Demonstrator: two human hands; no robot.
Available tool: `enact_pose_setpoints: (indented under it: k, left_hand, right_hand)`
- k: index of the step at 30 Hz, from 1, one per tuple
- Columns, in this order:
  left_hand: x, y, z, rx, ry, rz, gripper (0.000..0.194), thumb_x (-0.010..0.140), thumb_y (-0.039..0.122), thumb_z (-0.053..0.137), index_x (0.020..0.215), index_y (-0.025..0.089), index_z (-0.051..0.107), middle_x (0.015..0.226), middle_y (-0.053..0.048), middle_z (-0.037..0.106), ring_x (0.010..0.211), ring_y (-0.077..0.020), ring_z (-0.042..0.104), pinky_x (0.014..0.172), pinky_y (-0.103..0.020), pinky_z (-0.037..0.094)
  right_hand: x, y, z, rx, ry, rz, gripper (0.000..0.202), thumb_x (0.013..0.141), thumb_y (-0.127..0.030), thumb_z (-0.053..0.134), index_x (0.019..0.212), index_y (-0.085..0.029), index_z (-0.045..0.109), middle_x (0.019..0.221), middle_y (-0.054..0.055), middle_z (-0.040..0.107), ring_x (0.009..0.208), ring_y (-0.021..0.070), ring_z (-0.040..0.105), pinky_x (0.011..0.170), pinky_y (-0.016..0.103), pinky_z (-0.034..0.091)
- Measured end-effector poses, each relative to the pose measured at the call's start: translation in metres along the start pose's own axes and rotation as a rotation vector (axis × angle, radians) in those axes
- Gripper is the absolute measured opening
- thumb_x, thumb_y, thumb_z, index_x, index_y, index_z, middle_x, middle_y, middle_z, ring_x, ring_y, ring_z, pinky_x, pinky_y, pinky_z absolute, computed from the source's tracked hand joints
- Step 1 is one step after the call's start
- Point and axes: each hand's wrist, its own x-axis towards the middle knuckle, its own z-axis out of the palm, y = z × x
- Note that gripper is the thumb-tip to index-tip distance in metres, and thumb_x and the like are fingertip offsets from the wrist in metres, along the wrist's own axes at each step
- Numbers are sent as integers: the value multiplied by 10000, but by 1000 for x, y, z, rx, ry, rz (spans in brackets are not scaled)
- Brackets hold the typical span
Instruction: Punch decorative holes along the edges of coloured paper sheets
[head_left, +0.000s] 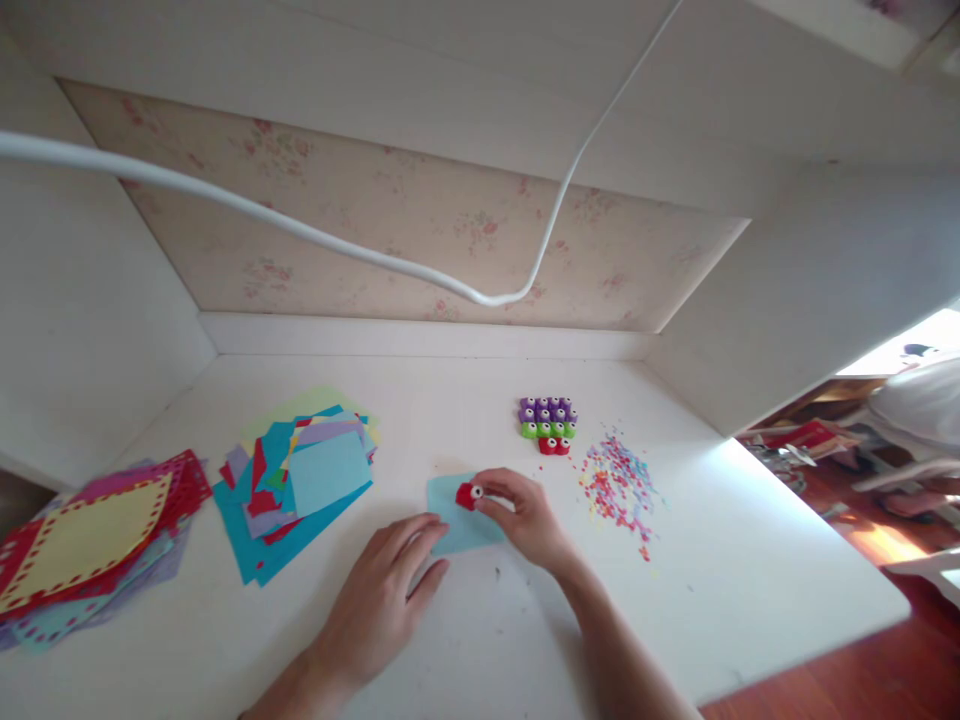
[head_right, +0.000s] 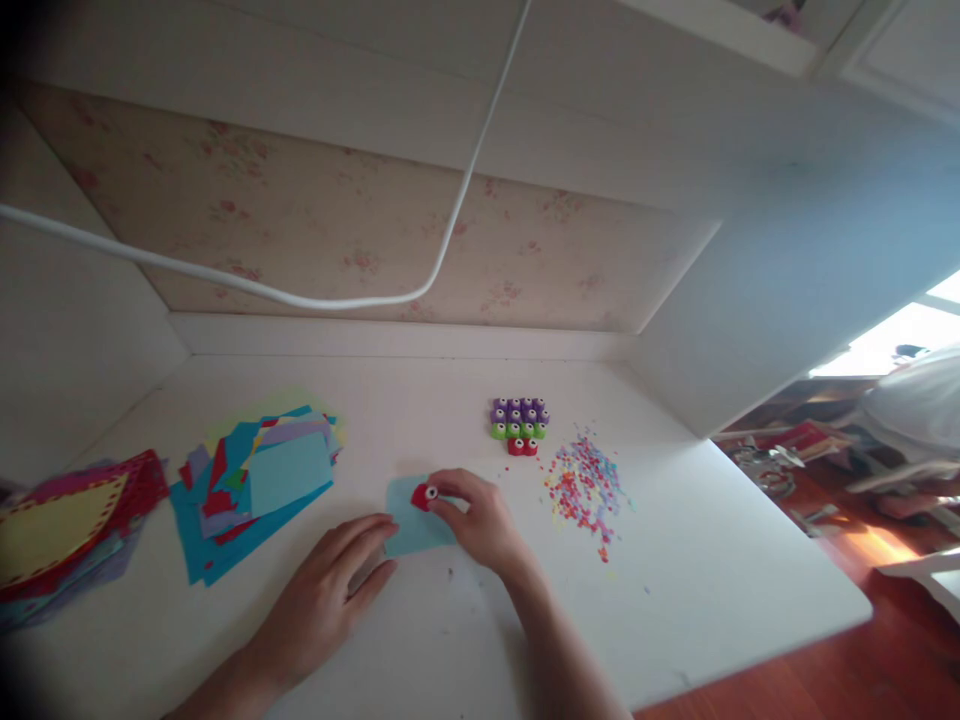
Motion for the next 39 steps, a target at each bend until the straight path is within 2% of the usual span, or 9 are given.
enact_pose_setpoints:
  k: [5,9,12,15,20,24,30,35,39]
  left_hand:
    - [3,-12,2,-12,50,-53,388,928,344,593,1293,221,546,1178,-78,668,1080,-234,640,930,-390,561]
    - [6,-17,-1,-41,-5,-78,272,975,267,509,1230,237,600,1091,-62,677,1011,-206,654,908,-368,565]
    - [8,-19,-4,-37,-83,-76,294,979,244,497,1255,256,597,1095,-70,649,1017,-204,644,909,-370,559]
    - [11,-23,-6,-49,-106,-84,267,954,240,546,1210,268,617,1201,-73,619,1069,-214,633,932,-380,550]
    - [17,-38,-7,-152,-39,-123,181,956,276,554,1124,232,608,1090,-47,694,1021,-187,660,904,-338,556]
    - [23,-49,-7,-169,-19,-187,194,949,307,562,1123,238,612,1076,-38,715,972,-179,689,866,-314,568]
    - [25,-52,-4,-210,-20,-202,199,950,310,556,1127,243,619,1101,-37,717,988,-172,694,879,-297,565]
    - [25,-49,-8,-196,-6,-215,189,945,327,559,1102,239,617,1081,-37,713,969,-174,691,874,-309,564]
    - [26,-47,-10,-259,0,-267,196,941,368,555,1071,238,623,1044,-32,724,921,-176,708,820,-298,583]
  right_hand:
    - [-5,-23,28,-59,-302,-90,239,902,-280,642,1138,-269,675,1049,8,735,953,168,692,873,291,550]
    - [-3,-18,17,-294,-203,-150,406,879,-338,669,1272,-264,599,1246,59,664,1164,219,603,1013,375,483]
    - [-1,-5,6,-584,-80,-87,513,904,-366,621,1382,-213,515,1417,135,531,1340,301,444,1112,511,362]
    - [-1,6,2,-737,-92,-9,517,920,-407,585,1386,-196,516,1473,150,471,1395,335,370,1145,582,268]
    - [1,10,1,-672,-130,29,301,912,-348,607,1192,-241,633,1360,82,594,1306,261,494,1162,565,227]
    - [2,12,-4,-595,-106,50,339,880,-288,644,1213,-238,606,1211,70,674,1187,236,585,1161,561,230]
    - [0,17,-8,-655,-114,2,466,886,-372,634,1315,-194,584,1428,149,507,1361,307,421,1148,529,307]
    - [1,18,-10,-619,-144,12,331,920,-358,589,1205,-207,666,1381,110,568,1311,275,494,1180,517,267]
    - [2,13,-8,-441,-88,61,260,917,-341,583,1136,-251,691,1290,67,642,1198,249,588,1061,452,447]
